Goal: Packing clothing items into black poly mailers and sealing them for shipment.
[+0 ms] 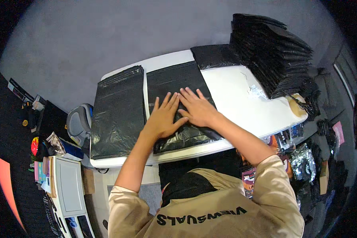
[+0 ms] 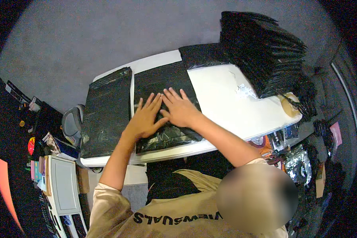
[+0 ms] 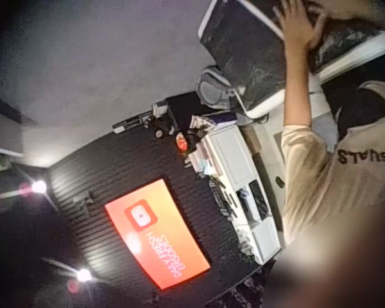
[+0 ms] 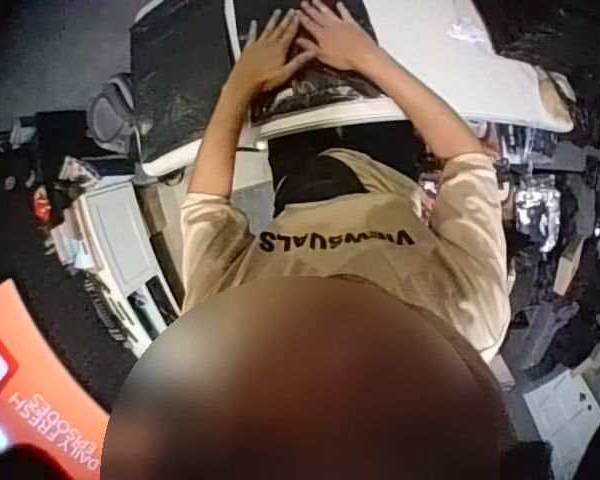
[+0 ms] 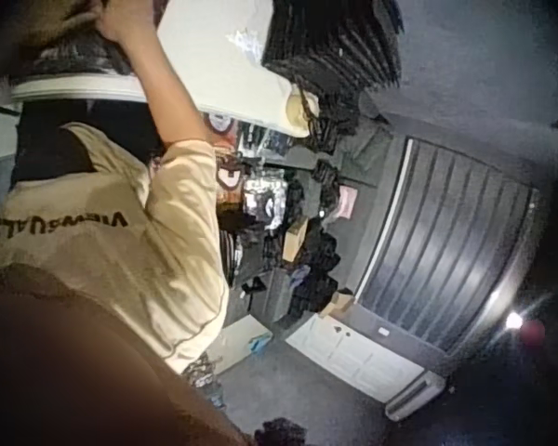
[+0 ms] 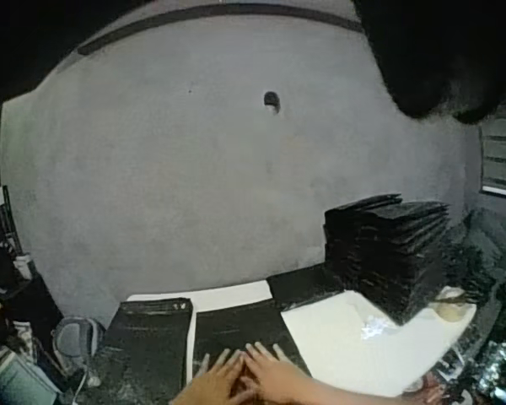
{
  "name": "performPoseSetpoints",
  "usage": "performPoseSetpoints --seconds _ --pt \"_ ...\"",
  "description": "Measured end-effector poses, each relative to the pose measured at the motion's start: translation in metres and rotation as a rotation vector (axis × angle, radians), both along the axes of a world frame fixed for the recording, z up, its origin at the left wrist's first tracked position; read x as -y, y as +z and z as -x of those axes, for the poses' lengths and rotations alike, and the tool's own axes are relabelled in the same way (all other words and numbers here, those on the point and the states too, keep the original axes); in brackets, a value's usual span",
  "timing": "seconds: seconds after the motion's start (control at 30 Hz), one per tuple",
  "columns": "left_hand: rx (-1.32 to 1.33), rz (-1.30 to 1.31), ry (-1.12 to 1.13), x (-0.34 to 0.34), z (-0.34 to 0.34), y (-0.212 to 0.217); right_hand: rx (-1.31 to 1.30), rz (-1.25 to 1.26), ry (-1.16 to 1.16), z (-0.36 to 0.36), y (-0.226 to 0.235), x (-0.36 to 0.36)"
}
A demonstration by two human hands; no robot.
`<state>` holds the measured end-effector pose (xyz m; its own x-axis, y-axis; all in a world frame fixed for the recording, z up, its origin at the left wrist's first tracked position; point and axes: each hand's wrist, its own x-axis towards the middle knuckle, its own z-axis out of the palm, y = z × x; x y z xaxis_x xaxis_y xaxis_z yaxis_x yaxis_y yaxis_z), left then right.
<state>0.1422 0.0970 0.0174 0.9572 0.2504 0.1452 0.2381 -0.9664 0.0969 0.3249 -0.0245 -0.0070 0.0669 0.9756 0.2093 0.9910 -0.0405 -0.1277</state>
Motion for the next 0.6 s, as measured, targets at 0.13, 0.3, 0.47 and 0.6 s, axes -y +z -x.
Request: performPoseSetpoints --seconds 0.13,0.3,0.47,0.6 --pt "0.025 0.079 0.029 0.005 0.002 -0.013 -0.086 0.083 -0.051 0.019 -0.004 0.007" --pt "-0.028 0.127 0.035 0.012 0.004 -0.011 -0.127 0.106 -0.095 0.019 -0.001 0.02" --pt "0.039 0.224 0.039 0.005 0.009 -0.015 -0.197 0.02 -0.079 0.008 -0.01 0.027" --pt "0.163 0.268 0.076 -0.003 0.018 -0.026 -0.224 0.027 -0.115 0.003 -0.01 0.03"
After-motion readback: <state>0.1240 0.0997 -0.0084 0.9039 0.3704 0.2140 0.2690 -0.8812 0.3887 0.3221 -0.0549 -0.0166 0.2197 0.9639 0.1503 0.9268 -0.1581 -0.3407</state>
